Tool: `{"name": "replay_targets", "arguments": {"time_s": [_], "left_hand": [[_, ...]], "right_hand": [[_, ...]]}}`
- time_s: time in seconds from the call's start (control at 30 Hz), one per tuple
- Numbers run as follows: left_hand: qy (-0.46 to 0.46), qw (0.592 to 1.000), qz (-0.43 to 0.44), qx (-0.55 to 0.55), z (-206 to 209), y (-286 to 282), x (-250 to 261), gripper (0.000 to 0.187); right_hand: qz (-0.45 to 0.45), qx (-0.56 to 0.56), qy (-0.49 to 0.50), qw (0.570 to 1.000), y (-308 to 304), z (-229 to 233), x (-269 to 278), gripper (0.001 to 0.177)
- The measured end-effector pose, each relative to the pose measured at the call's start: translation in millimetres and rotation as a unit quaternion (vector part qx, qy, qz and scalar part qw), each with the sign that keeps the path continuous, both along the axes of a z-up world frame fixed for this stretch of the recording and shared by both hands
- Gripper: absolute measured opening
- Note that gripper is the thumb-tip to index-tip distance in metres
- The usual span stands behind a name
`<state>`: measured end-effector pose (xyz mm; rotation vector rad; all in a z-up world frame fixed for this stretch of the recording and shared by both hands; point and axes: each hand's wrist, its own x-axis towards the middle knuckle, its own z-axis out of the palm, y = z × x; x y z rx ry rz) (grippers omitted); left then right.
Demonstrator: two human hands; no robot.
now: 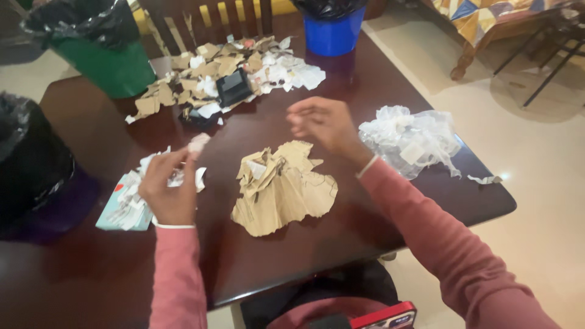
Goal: The person sorts shredded paper and cardboard pieces on a table into separate piles, then transfers the shredded paper into a black trash bin. The person handles the materials by hand and places them into designated areas on the table and into the bin.
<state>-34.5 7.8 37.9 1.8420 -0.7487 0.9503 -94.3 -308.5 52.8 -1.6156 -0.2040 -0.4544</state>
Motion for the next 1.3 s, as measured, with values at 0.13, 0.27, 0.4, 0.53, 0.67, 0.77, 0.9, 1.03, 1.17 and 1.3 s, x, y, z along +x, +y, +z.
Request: {"name": "replay_targets", "arguments": {"time_s": [0.13, 0.27, 0.4, 0.53, 0.67, 0.77, 0.9, 1.03, 1.17, 1.3], "left_hand": [[0.03, 0.998, 0.057, -0.002, -18, 44, 21, 0.014], [0.03, 0.973, 0.212, 0.091, -37, 87, 48, 0.012], [0.031, 0.951, 0.271, 0.148, -65, 113, 64, 0.008], [0.036, 0.93, 0.303, 0.206, -84, 115, 66, 0.006], [0.032, 0.906, 0.337, 0.253, -81, 108, 56, 0.014], [0.024, 0.899, 0.358, 0.253, -70, 96, 46, 0.023], [0.037, 0.943, 0.263, 0.201, -52, 64, 42, 0.026], [0.04, 0.976, 0.131, 0.169, -48, 17, 48, 0.027], [0.074, 0.99, 0.005, 0.12, -55, -31, 60, 0.028], [0.124, 0.989, -0.051, 0.053, -73, -56, 67, 0.023]], "right_hand": [[-0.138, 0.009, 0.026, 0.99, -26, -40, -14, 0.016], [-0.228, -0.029, -0.005, 0.973, -34, -65, -27, 0.009], [-0.258, -0.019, -0.028, 0.966, -35, -74, -29, 0.009], [-0.263, -0.014, -0.032, 0.964, -37, -73, -29, 0.007], [-0.266, -0.033, -0.032, 0.963, -40, -72, -30, 0.007], [-0.277, -0.01, -0.008, 0.961, -39, -71, -28, 0.007], [-0.264, 0.02, 0.006, 0.964, -38, -61, -18, 0.008], [-0.247, -0.029, 0.058, 0.967, -61, -50, 6, 0.016], [-0.214, -0.131, 0.086, 0.964, -104, -64, 65, 0.022], [-0.21, -0.307, 0.042, 0.928, -130, -88, 119, 0.037]]}}
